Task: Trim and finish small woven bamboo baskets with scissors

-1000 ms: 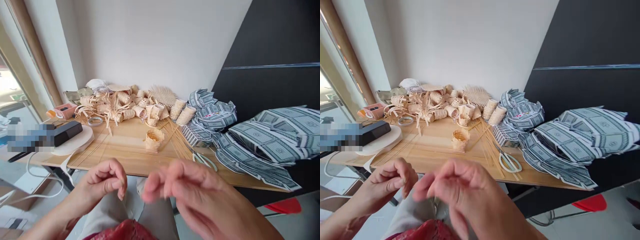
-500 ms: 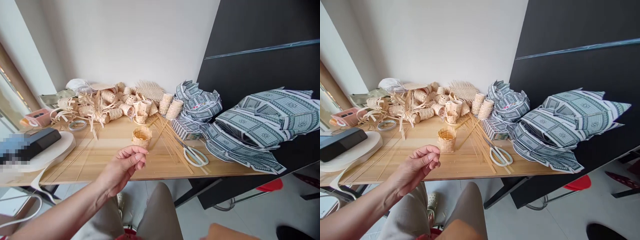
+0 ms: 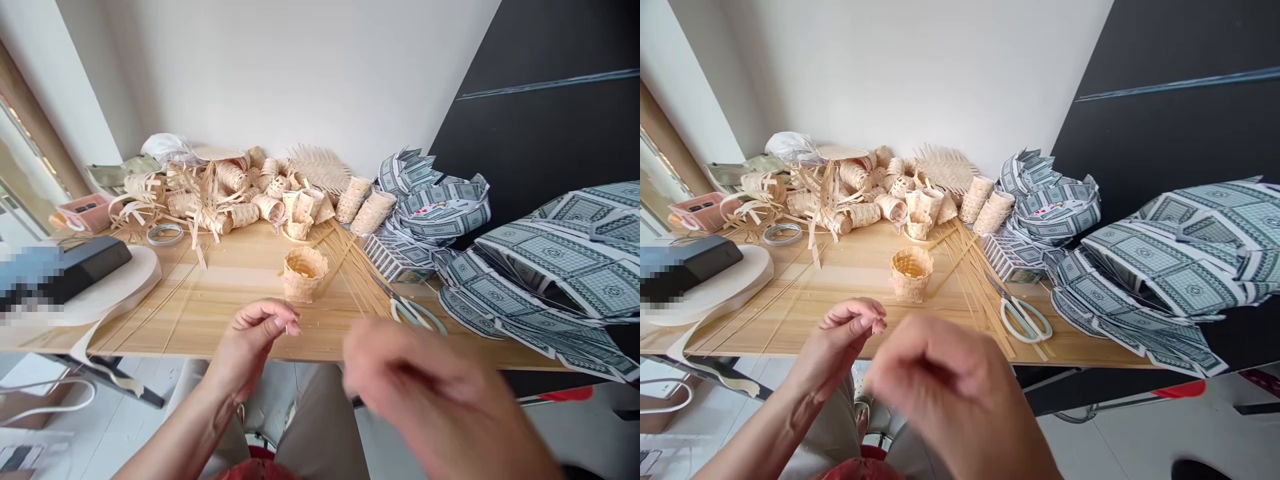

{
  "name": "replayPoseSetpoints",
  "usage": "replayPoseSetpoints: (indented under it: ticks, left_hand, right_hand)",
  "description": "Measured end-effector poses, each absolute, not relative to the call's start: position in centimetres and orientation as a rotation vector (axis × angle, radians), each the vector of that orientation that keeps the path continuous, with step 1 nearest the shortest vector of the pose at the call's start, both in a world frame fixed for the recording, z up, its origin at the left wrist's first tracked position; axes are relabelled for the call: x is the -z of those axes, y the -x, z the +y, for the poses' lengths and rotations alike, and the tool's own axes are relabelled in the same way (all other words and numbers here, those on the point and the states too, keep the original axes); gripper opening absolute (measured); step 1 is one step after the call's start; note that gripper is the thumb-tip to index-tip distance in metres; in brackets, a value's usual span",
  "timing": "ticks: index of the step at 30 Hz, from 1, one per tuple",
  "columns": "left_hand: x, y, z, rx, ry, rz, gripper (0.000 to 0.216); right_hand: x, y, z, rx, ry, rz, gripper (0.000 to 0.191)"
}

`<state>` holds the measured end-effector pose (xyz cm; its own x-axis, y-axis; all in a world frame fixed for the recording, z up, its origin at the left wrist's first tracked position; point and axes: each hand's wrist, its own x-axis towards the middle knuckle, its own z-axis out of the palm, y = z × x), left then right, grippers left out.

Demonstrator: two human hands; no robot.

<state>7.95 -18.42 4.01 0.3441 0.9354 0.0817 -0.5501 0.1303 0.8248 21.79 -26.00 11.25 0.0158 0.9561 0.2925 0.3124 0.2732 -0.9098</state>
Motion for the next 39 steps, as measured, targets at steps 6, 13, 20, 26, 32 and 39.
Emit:
replayPoseSetpoints:
  ticks: [6, 13, 20, 26, 32, 39]
  left_hand:
    - [-2.8, -7.5, -19.0, -1.276, -1.274, 0.7, 0.006]
    - [-2.6, -8.2, -19.5, -1.355, -1.278, 0.71, 0.021]
    - [-3.1, -8.2, -20.1, -1.414, -1.165, 0.66, 0.015]
    - [-3.4, -7.6, -20.1, -1.458, -1.171, 0.643, 0.008]
    - [-3.9, -7.3, -20.3, -1.517, -1.164, 0.66, 0.003]
    - [-4.0, -6.0, -19.5, -1.611, -1.164, 0.736, 0.011]
  right_hand:
    - [-8.9, -21.3, -22.4, -0.489, 1.216, -1.551, 0.018]
    - [-7.5, -20.1, -22.6, -0.292, 1.242, -1.645, 0.018]
    - [-6.5, -19.3, -22.8, -0.418, 1.223, -1.604, 0.018]
    - [-6.5, -19.0, -22.9, -0.609, 1.228, -1.55, 0.019]
    - [-6.0, -18.6, -22.8, -0.844, 1.143, -1.441, 0.021]
    - [-5.7, -19.1, -22.6, -1.036, 1.063, -1.22, 0.023]
